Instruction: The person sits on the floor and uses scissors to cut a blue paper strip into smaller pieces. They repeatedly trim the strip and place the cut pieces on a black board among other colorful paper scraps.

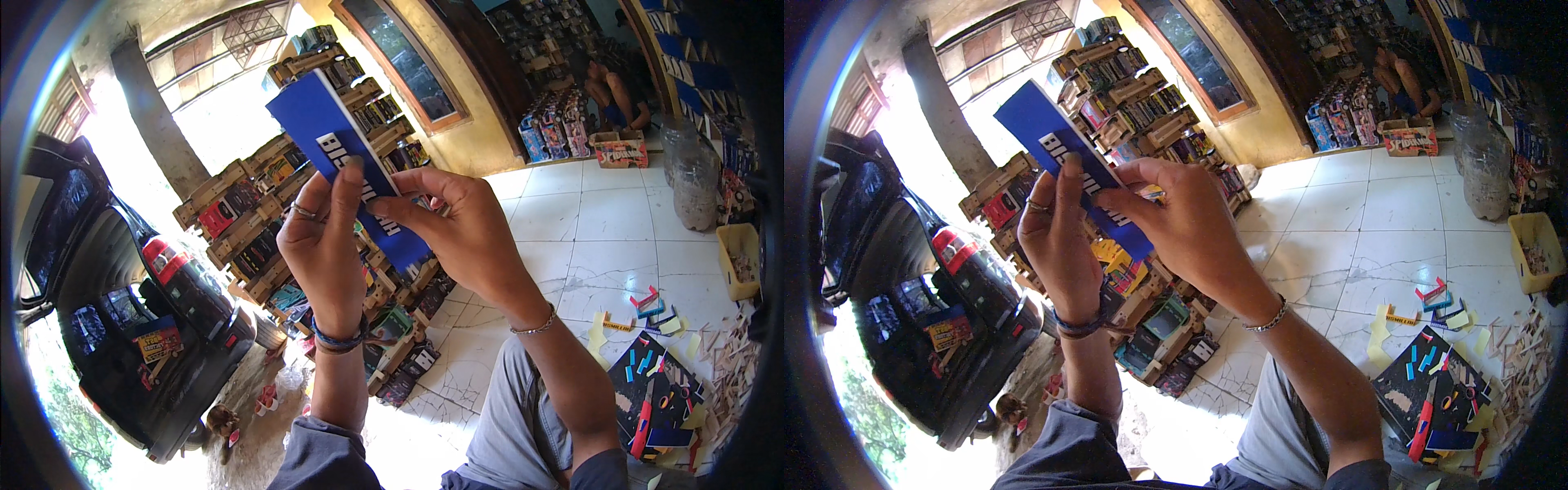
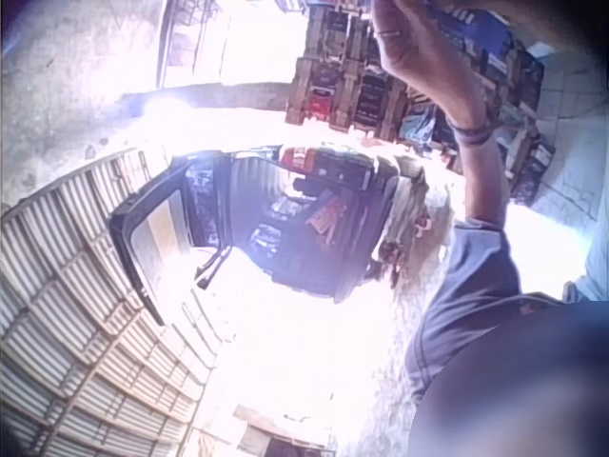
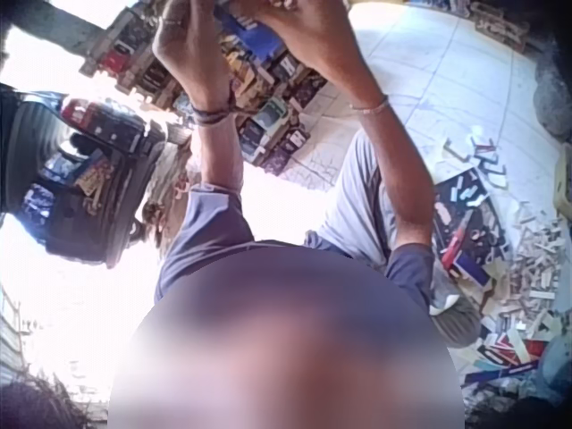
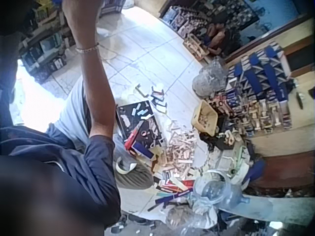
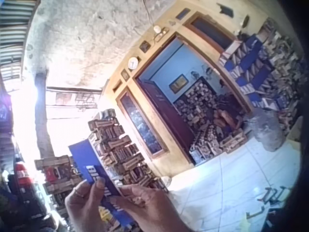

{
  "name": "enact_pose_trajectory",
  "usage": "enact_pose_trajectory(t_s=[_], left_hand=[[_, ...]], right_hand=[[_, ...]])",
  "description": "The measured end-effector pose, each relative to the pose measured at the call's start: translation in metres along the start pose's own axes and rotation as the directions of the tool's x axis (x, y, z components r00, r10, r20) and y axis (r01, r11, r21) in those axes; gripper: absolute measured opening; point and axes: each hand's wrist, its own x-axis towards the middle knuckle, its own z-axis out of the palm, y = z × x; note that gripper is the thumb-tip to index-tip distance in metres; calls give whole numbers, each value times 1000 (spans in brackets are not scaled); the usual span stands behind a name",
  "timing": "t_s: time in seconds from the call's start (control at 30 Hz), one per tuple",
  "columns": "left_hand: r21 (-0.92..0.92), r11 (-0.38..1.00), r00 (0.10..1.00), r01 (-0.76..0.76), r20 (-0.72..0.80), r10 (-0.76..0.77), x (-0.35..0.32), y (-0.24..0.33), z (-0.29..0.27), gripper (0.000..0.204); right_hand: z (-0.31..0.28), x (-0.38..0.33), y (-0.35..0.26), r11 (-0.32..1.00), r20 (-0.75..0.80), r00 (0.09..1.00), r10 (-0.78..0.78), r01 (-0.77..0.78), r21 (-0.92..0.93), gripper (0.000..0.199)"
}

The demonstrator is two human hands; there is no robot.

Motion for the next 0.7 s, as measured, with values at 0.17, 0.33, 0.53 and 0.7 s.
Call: enact_pose_trajectory(t_s=[0.17, 0.33, 0.53, 0.7], left_hand=[[-42, 998, 995, 51, 92, -47, -8, -2, -4, 32], [-61, 975, 958, 213, 209, -196, -15, -3, -17, 37], [-93, 961, 923, 262, 315, -221, -23, -8, -21, 42], [-26, 957, 922, 290, 276, -272, -23, -13, -23, 43]], right_hand=[[5, 2, 3, 992, -106, 992, -63, 74, 100, 26], [5, 1, 7, 995, -192, 978, -82, 90, 34, 26], [3, 2, 15, 988, -190, 975, -118, 134, 74, 22], [-5, 4, 22, 990, -122, 993, -8, 25, 138, 22]])
